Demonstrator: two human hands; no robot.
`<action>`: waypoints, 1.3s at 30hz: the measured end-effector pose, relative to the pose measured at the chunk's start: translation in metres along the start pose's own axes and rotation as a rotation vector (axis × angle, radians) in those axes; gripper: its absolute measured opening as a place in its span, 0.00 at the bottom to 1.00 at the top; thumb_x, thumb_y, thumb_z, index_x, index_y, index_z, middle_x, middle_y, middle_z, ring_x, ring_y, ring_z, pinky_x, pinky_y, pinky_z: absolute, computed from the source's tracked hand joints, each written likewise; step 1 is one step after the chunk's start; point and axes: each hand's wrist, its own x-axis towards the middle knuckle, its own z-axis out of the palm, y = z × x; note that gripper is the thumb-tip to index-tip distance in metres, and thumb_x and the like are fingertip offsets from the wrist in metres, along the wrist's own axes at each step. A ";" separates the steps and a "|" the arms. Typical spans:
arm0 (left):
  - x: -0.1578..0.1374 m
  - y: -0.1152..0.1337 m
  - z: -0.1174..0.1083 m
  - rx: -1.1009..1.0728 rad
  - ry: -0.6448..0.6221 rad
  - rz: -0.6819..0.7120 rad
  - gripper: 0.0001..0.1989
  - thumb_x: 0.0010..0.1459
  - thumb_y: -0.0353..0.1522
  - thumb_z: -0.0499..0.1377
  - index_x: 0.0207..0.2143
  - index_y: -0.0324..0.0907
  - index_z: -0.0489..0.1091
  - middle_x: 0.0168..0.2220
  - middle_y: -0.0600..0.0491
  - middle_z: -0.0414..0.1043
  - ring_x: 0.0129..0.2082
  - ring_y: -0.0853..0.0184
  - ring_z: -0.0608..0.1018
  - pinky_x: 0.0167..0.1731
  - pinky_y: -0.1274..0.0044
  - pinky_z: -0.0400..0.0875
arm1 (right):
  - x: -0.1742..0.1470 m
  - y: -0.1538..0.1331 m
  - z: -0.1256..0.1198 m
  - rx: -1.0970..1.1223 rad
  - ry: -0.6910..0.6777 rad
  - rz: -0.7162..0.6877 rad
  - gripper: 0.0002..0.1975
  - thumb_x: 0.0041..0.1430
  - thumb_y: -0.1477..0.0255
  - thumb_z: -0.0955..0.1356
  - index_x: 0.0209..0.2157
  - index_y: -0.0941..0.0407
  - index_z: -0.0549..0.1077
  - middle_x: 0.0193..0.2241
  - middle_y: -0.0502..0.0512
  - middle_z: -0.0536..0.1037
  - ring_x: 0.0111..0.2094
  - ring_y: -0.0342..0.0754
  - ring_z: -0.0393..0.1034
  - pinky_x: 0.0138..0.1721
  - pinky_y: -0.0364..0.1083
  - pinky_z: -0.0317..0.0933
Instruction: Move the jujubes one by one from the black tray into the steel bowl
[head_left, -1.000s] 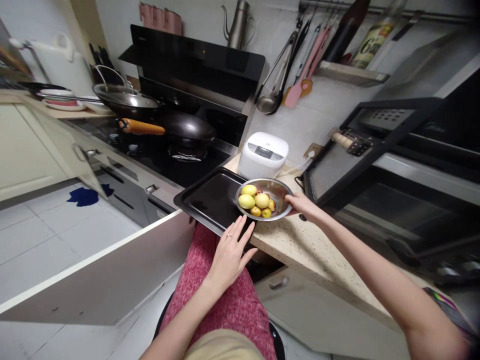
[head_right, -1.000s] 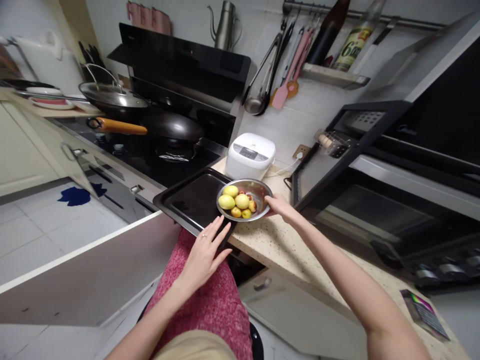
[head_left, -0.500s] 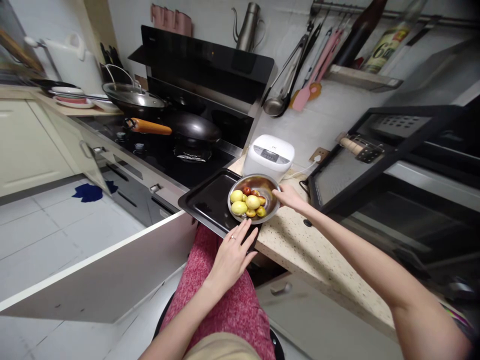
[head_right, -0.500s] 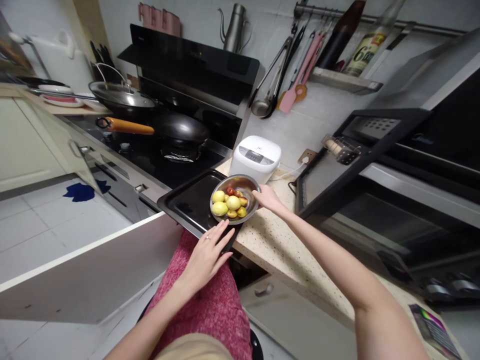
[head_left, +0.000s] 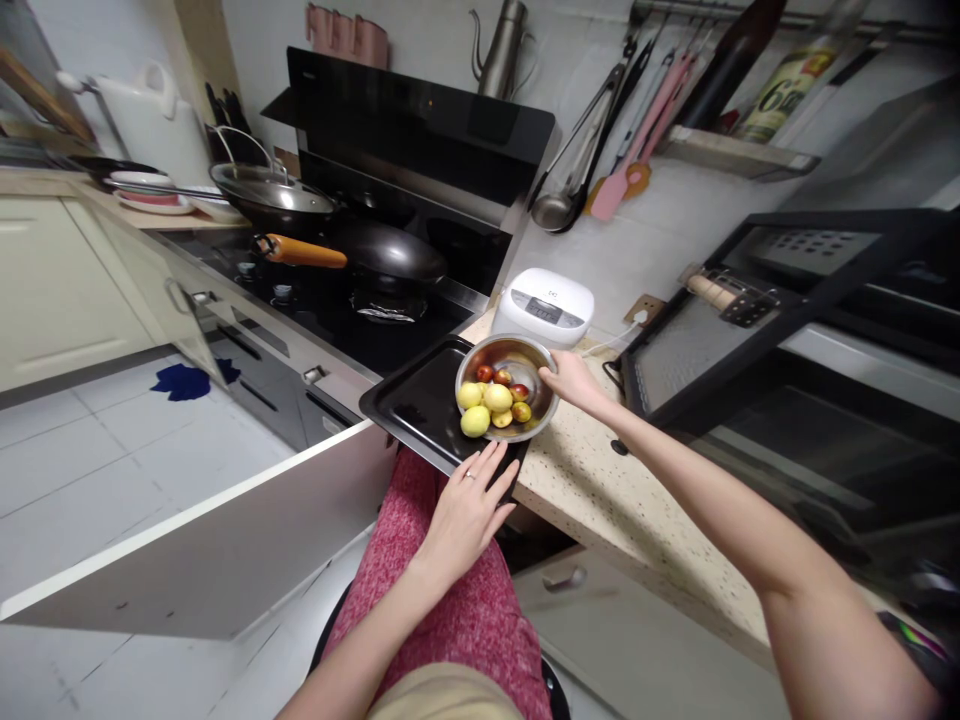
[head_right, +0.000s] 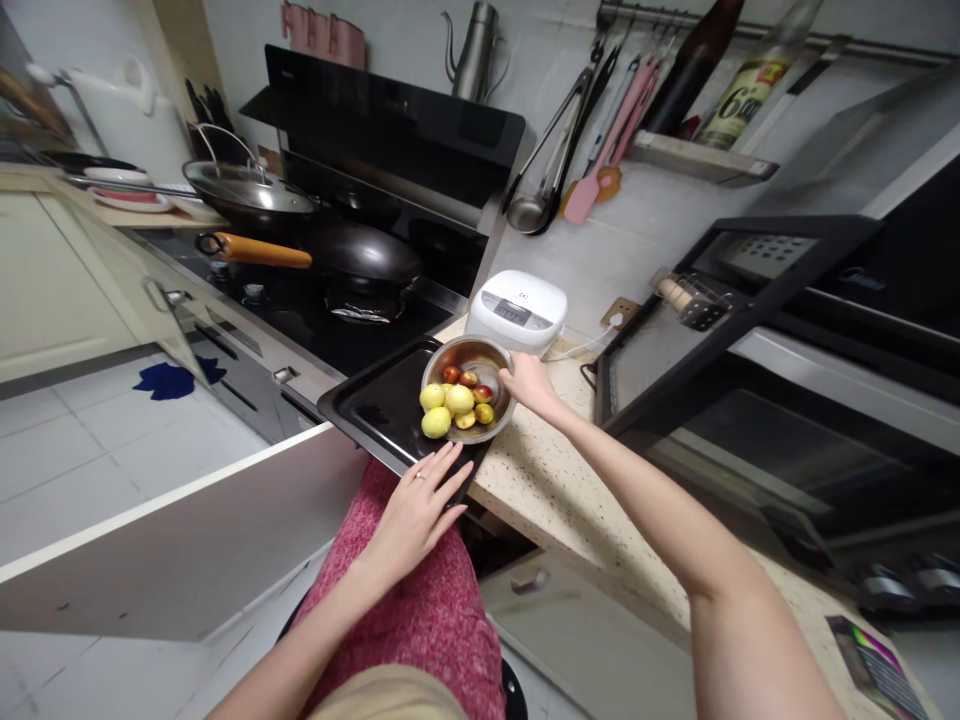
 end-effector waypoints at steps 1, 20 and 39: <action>0.000 0.000 0.000 0.002 0.000 0.001 0.26 0.71 0.34 0.56 0.68 0.39 0.60 0.73 0.38 0.56 0.73 0.55 0.61 0.67 0.61 0.66 | 0.001 0.000 0.000 -0.008 0.007 -0.003 0.13 0.61 0.75 0.65 0.43 0.59 0.79 0.42 0.62 0.85 0.43 0.54 0.78 0.40 0.42 0.63; -0.001 0.000 0.000 0.003 -0.002 0.008 0.25 0.71 0.34 0.56 0.67 0.39 0.62 0.72 0.38 0.57 0.73 0.54 0.62 0.67 0.60 0.66 | 0.007 -0.001 -0.004 -0.119 0.041 0.007 0.13 0.63 0.76 0.64 0.45 0.59 0.78 0.45 0.65 0.84 0.47 0.57 0.78 0.43 0.44 0.65; 0.000 -0.001 0.001 0.003 0.004 0.011 0.24 0.71 0.34 0.56 0.67 0.39 0.63 0.72 0.40 0.58 0.73 0.55 0.63 0.66 0.61 0.66 | 0.008 -0.004 -0.016 -0.221 0.063 0.037 0.14 0.65 0.75 0.63 0.47 0.60 0.78 0.43 0.69 0.83 0.45 0.62 0.78 0.43 0.49 0.65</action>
